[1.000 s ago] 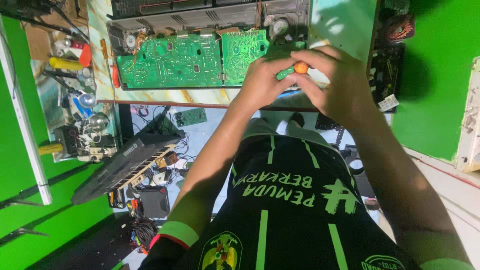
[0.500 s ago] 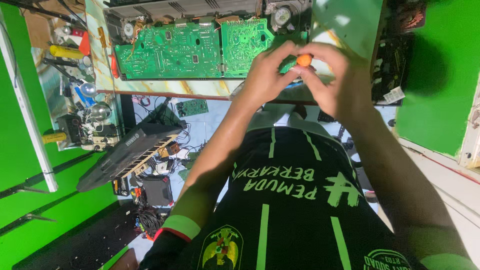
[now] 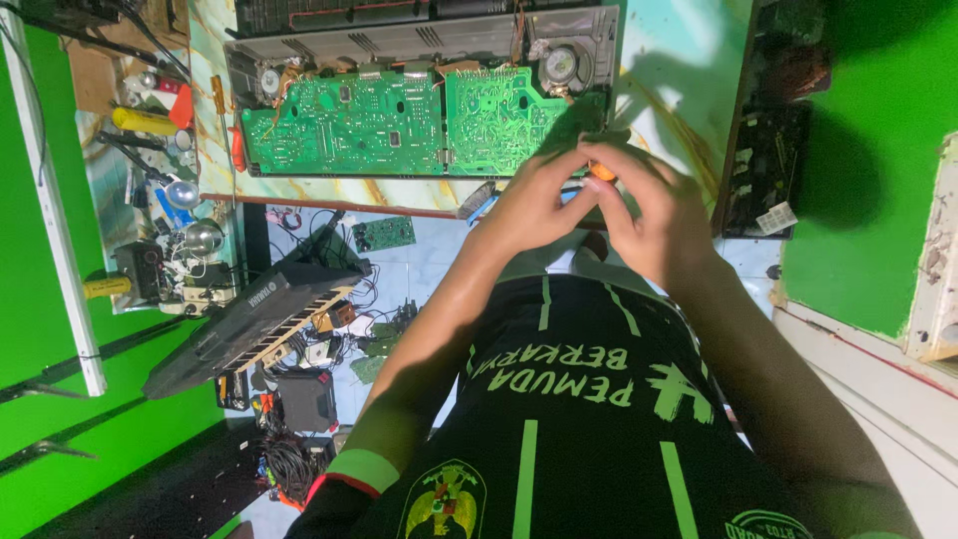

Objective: The person unscrews and removes screws from the circuit board of an electronic device using a screwdriver, and then detaches a wire from a connector on the board by hand.

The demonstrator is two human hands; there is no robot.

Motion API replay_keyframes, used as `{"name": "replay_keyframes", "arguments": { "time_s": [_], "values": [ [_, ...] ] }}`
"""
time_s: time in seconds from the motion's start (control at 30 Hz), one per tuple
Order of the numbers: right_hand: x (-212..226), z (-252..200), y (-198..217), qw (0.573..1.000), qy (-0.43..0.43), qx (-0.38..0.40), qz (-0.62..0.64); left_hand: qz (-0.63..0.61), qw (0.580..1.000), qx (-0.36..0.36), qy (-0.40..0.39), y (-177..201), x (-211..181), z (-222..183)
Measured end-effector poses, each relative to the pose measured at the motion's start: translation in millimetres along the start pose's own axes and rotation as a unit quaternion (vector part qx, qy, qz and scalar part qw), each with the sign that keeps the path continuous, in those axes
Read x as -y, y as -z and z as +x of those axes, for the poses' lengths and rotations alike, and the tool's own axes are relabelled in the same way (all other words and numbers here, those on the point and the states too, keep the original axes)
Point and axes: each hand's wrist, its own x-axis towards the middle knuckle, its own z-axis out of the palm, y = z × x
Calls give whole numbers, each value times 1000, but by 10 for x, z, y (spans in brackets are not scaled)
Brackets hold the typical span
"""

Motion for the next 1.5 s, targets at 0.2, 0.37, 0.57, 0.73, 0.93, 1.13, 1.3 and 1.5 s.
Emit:
{"name": "replay_keyframes", "arguments": {
  "time_s": [0.2,0.37,0.57,0.73,0.93,1.13,1.3,1.5],
  "values": [
    [-37,-141,-76,999,18,-46,-9,40,998,-43,7,31,-80,-27],
    [-84,-173,-89,998,-16,-54,-19,84,995,-31,40,-31,-164,6],
    [-93,-238,-56,992,28,-99,-68,30,997,-52,-39,-35,-146,16],
    [-72,-223,-32,993,-54,-83,-59,92,990,-71,-75,-76,-126,15],
    [54,-189,24,991,37,-76,-102,53,998,-29,-22,-54,-121,42],
    [99,-124,35,994,-4,-95,-63,48,998,-41,-1,-15,-193,11],
    [82,-114,86,996,3,-76,-36,70,996,-49,-28,60,-181,16],
    [110,-71,75,996,36,-65,-41,68,996,-50,-10,61,-103,19]
  ]
}}
